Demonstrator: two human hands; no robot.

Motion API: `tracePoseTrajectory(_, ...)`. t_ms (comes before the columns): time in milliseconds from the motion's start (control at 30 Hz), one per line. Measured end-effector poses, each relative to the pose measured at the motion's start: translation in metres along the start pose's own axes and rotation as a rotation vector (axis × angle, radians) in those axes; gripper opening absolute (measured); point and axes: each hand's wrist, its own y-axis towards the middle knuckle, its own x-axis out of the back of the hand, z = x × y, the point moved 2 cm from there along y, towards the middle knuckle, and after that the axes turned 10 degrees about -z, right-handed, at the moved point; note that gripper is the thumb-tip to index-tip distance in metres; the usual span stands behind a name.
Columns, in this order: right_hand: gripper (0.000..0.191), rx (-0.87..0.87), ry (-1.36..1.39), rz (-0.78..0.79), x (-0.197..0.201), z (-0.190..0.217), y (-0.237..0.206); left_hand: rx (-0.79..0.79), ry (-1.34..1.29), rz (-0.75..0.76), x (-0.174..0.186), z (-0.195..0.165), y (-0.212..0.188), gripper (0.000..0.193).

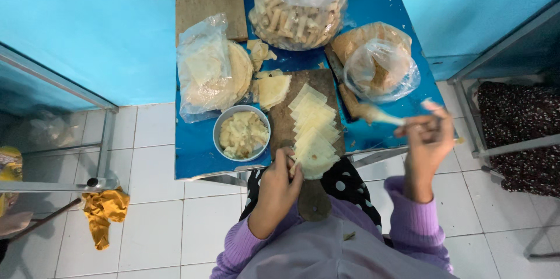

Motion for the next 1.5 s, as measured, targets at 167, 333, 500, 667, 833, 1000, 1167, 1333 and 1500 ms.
tracePoseTrajectory(167, 0.043, -0.153, 0.010, 0.253, -0.026, -0.002, -0.049, 0.048, -0.106, 0.022, 0.003, 0.004, 0.002, 0.037)
tracePoseTrajectory(333, 0.041, -0.185, 0.016, 0.338, -0.029, -0.015, -0.082, 0.132, -0.178, -0.001, -0.001, 0.009, 0.001, 0.037)
tracePoseTrajectory(500, 0.038, 0.146, -0.004, 0.383, -0.022, -0.016, -0.101, 0.076, -0.252, -0.059, -0.008, 0.017, 0.001, 0.037)
tracePoseTrajectory(667, 0.041, 0.449, -0.127, 0.430, -0.015, -0.011, -0.106, 0.108, -0.302, -0.067, -0.010, 0.025, 0.000, 0.036)
tracePoseTrajectory(833, 0.046, 0.610, -0.076, 0.587, -0.009, -0.012, -0.102, 0.135, -0.324, -0.058, -0.008, 0.025, -0.002, 0.036)
tracePoseTrajectory(1000, 0.043, 0.721, -0.087, 0.607, -0.006, -0.014, -0.099, 0.155, -0.339, -0.054, -0.007, 0.023, -0.001, 0.036)
tracePoseTrajectory(1167, 0.040, 0.705, -0.098, 0.453, -0.006, -0.018, -0.097, 0.135, -0.307, -0.043, -0.005, 0.021, -0.001, 0.037)
tracePoseTrajectory(1333, 0.038, 0.697, -0.159, 0.246, 0.002, -0.023, -0.062, 0.112, -0.277, -0.045, -0.005, 0.020, 0.000, 0.037)
tracePoseTrajectory(1500, 0.036, 0.694, -0.291, 0.007, 0.006, -0.018, 0.017, 0.103, -0.282, -0.046, -0.004, 0.020, 0.000, 0.036)
